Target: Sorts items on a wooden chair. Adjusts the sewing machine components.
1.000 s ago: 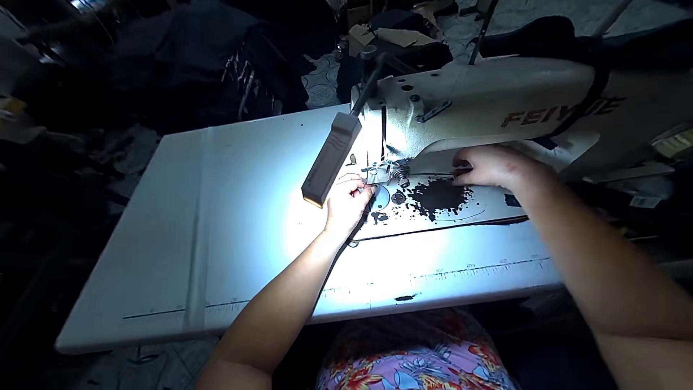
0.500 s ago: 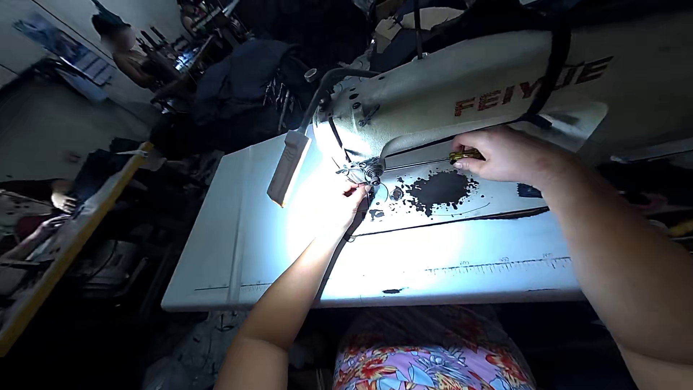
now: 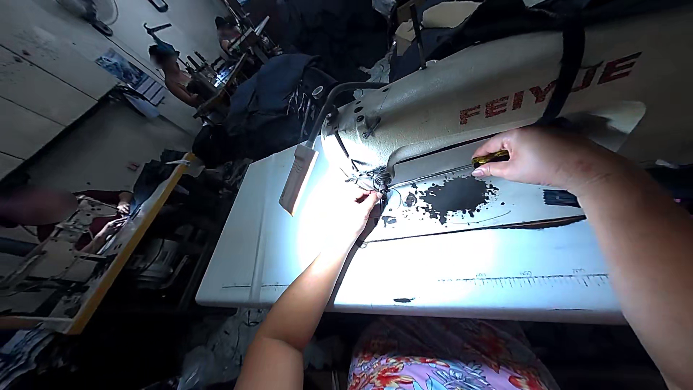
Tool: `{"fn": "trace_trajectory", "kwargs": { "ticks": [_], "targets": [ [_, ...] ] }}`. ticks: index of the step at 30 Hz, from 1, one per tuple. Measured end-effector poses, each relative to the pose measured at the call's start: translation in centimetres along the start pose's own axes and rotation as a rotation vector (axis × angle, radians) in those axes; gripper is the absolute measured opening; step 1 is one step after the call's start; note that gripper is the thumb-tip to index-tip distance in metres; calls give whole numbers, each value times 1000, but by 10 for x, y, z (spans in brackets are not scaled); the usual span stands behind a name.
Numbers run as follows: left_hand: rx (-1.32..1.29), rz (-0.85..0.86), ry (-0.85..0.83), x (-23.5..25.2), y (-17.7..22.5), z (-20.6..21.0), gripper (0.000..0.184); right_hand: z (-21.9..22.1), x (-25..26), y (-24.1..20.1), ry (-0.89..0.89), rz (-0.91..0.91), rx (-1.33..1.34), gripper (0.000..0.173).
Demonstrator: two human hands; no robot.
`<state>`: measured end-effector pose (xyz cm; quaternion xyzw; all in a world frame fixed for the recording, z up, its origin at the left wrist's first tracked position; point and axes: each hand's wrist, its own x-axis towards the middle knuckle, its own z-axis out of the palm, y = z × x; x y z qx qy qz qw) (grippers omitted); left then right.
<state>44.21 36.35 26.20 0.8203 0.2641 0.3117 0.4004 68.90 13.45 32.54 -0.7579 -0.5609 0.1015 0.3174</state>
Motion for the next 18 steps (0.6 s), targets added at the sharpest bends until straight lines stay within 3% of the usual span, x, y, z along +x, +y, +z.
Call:
{"fn": "trace_trajectory", "kwargs": {
  "ticks": [18],
  "targets": [
    [-28,23,3,0,-2,1,7,-1,0,7,-45,-85,-12,13]
  ]
}}
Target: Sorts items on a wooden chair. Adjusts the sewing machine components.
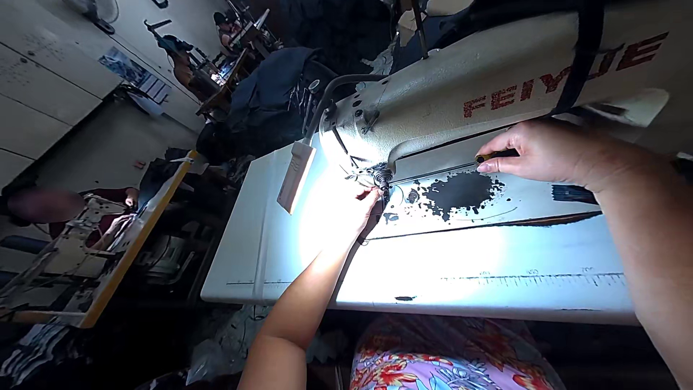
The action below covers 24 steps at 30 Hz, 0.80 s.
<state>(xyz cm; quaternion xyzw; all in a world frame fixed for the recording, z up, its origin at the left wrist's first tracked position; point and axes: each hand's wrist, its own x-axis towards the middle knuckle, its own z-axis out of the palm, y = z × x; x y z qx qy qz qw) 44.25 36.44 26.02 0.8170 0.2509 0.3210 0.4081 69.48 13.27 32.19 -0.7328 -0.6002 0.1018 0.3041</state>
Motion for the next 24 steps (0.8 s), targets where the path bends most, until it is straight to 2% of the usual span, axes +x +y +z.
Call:
{"fn": "trace_trajectory", "kwargs": {
  "ticks": [24],
  "targets": [
    [60,-10,1,-1,6,-1,9,0,-1,2,2,-17,5,12]
  ]
}}
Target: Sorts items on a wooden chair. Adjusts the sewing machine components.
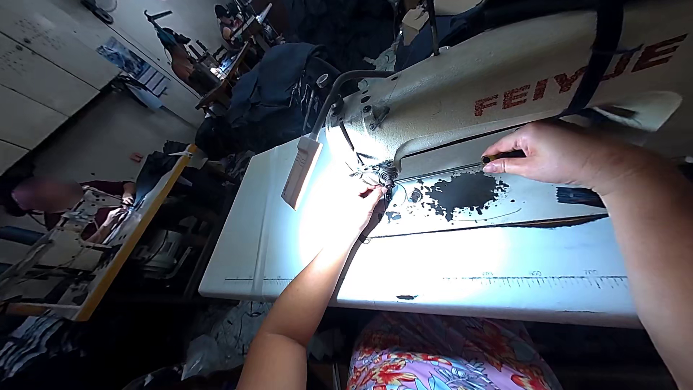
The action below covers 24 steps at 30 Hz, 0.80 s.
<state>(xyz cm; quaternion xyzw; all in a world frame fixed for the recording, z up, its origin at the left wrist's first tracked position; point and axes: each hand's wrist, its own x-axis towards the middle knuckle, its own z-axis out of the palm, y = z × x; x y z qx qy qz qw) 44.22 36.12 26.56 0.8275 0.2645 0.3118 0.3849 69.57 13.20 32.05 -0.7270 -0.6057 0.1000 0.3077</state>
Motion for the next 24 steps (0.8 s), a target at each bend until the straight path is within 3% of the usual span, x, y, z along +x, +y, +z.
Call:
{"fn": "trace_trajectory", "kwargs": {
  "ticks": [9,18,24],
  "targets": [
    [66,-13,-11,0,2,-2,12,0,-1,-2,11,6,-3,11],
    [-96,-89,-24,0,0,1,9,0,0,-1,15,9,7,11],
    [-14,-25,-7,1,0,0,12,0,0,-1,19,25,-2,12]
  ]
}}
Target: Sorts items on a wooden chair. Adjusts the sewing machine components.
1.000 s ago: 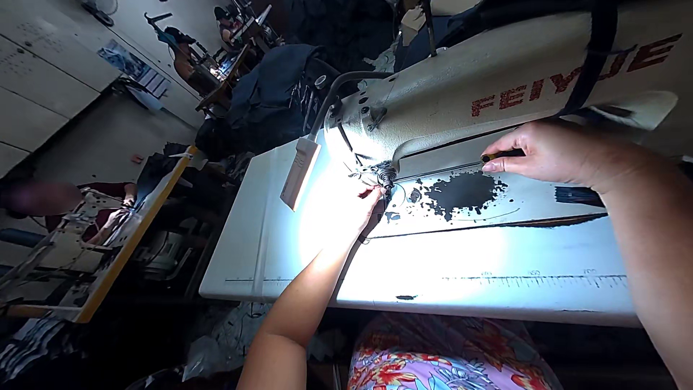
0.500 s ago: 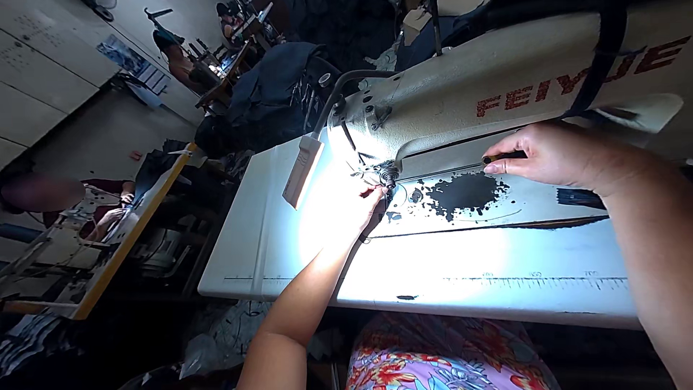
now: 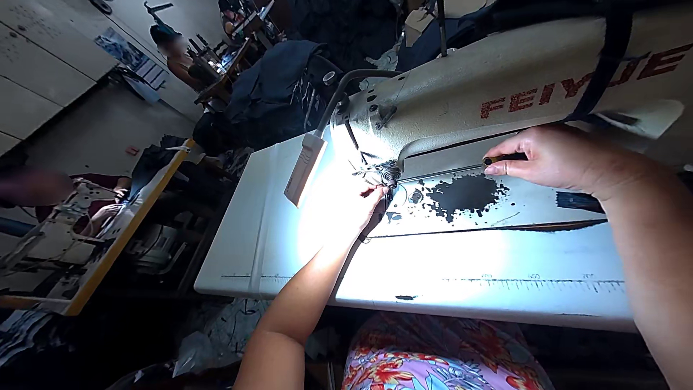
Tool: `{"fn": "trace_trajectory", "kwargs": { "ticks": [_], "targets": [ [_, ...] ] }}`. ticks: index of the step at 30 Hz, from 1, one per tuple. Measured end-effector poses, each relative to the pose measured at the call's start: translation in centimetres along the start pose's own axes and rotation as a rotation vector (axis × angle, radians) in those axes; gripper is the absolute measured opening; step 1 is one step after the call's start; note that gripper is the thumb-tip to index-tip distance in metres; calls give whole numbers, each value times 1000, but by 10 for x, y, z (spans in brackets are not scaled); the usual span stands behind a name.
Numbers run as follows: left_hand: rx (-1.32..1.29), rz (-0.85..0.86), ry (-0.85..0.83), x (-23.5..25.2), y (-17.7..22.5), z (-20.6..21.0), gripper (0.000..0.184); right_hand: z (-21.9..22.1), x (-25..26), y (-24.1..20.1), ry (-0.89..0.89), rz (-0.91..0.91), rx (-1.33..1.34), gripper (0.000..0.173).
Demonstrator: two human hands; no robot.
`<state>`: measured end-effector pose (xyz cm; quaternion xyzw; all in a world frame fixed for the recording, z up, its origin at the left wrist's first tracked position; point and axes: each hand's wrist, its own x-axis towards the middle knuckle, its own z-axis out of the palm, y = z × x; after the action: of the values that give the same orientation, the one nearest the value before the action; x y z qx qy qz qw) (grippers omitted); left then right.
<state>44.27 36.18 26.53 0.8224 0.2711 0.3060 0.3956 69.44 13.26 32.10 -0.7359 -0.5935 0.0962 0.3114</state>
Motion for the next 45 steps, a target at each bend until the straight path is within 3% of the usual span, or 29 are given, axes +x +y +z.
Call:
{"fn": "trace_trajectory", "kwargs": {
  "ticks": [8,11,12,20,31,39,45],
  "targets": [
    [37,-39,-11,1,2,-1,12,3,1,2,9,-39,-55,10],
    [44,-12,0,0,2,-1,12,3,3,-3,-38,-17,-163,37],
    [47,15,1,0,2,-1,12,4,3,-4,-25,-24,-179,37],
    [16,41,0,1,-1,0,11,7,2,2,100,-82,-77,20],
    [4,39,5,1,-3,1,11,6,0,3,124,-95,-56,16],
    [-12,34,10,0,1,1,10,10,4,0,146,-218,-206,27],
    [-49,18,10,1,0,3,10,13,5,6,192,-239,-142,17]
  ]
}}
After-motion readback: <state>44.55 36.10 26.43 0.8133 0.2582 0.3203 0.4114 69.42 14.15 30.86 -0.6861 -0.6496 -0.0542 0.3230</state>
